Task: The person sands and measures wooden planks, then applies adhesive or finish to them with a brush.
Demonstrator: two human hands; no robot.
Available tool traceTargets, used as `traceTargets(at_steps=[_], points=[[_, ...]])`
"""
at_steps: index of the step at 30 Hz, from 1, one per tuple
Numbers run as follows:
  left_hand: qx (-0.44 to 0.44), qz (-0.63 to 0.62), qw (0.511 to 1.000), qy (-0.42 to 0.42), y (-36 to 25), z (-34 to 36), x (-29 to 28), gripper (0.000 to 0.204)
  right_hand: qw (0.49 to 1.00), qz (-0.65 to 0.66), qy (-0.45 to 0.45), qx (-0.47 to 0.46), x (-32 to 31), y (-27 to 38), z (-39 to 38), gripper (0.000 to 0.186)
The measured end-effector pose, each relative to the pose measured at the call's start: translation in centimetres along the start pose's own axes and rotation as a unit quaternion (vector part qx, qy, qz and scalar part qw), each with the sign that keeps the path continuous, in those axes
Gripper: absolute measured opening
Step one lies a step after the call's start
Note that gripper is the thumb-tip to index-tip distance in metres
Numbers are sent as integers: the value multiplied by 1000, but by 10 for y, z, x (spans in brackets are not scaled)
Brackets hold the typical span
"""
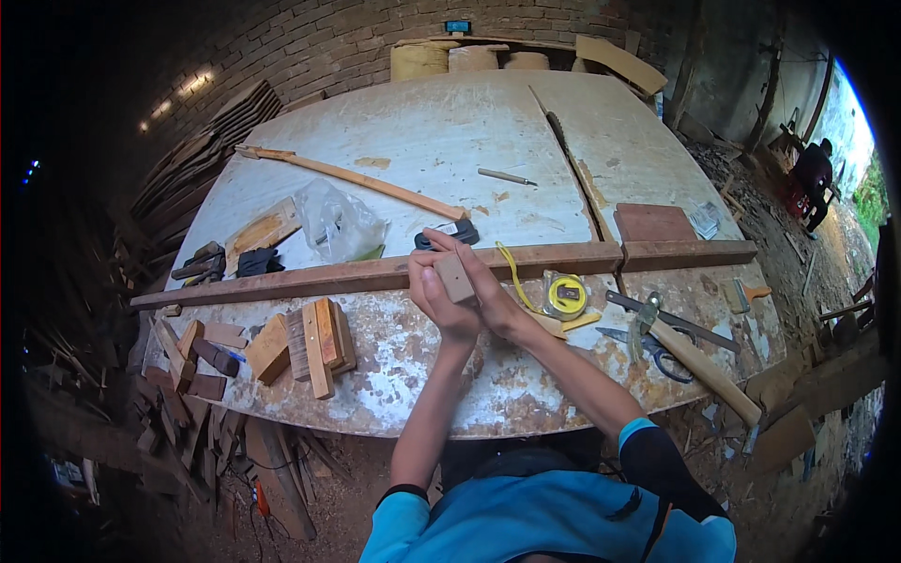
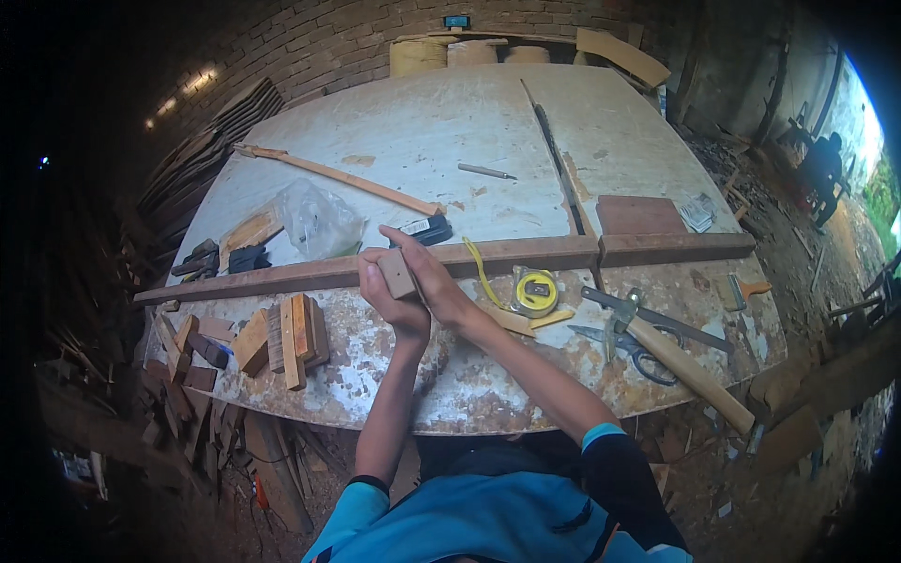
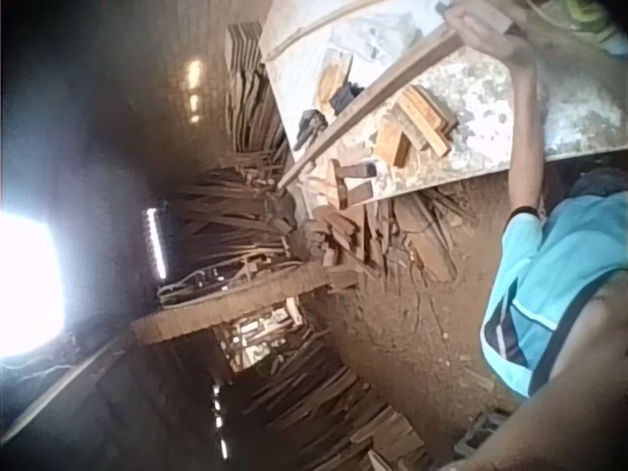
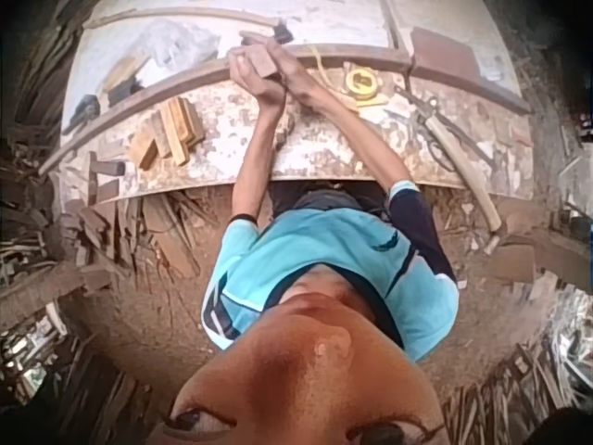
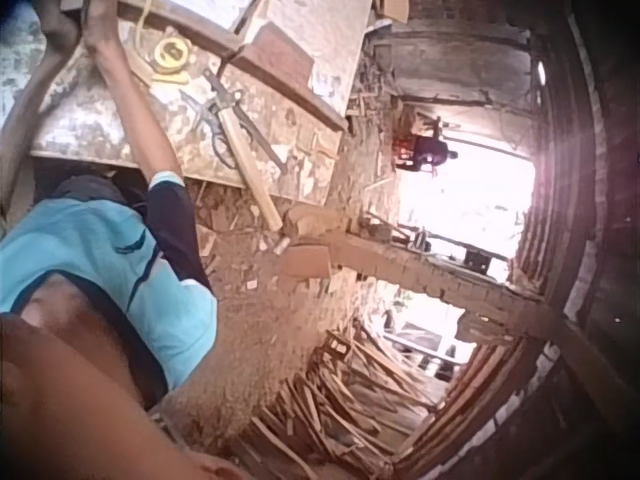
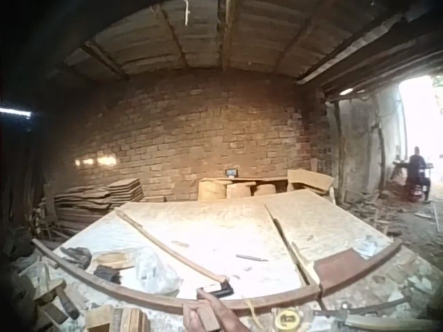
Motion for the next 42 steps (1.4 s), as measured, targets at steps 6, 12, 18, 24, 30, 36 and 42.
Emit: traceTargets(at_steps=[6,12,18,24,30,36,42], points=[[26,37,999,0,3,2,-3,35,988,-69,45,-134,0,-1,1,69],[39,11,999,-1,7,4,-2,37,999,26,-16,34,-4,-13,-7,73],[49,45,998,15,8,1,0,38,999,17,-41,31,0,-9,-10,66],[6,39,999,32,17,2,-5,38,951,-248,15,-182,-1,-3,-13,69],[29,-42,999,14,29,5,-7,43,999,-22,-38,7,7,-4,-3,74],[-170,-241,955,-5,39,-7,3,51,938,-325,0,-122,3,17,-4,74],[-16,-95,995,17,-5,0,19,47,955,-281,1,-94,10,31,-9,87]])
Point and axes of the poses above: each hand's wrist, its own z-axis towards the middle knuckle, its own x-axis out of the palm, y = z × x, the point moved 1 cm from there along z, towards the middle knuckle, and after that the axes turned 14 degrees about z, right-handed, at the moved point
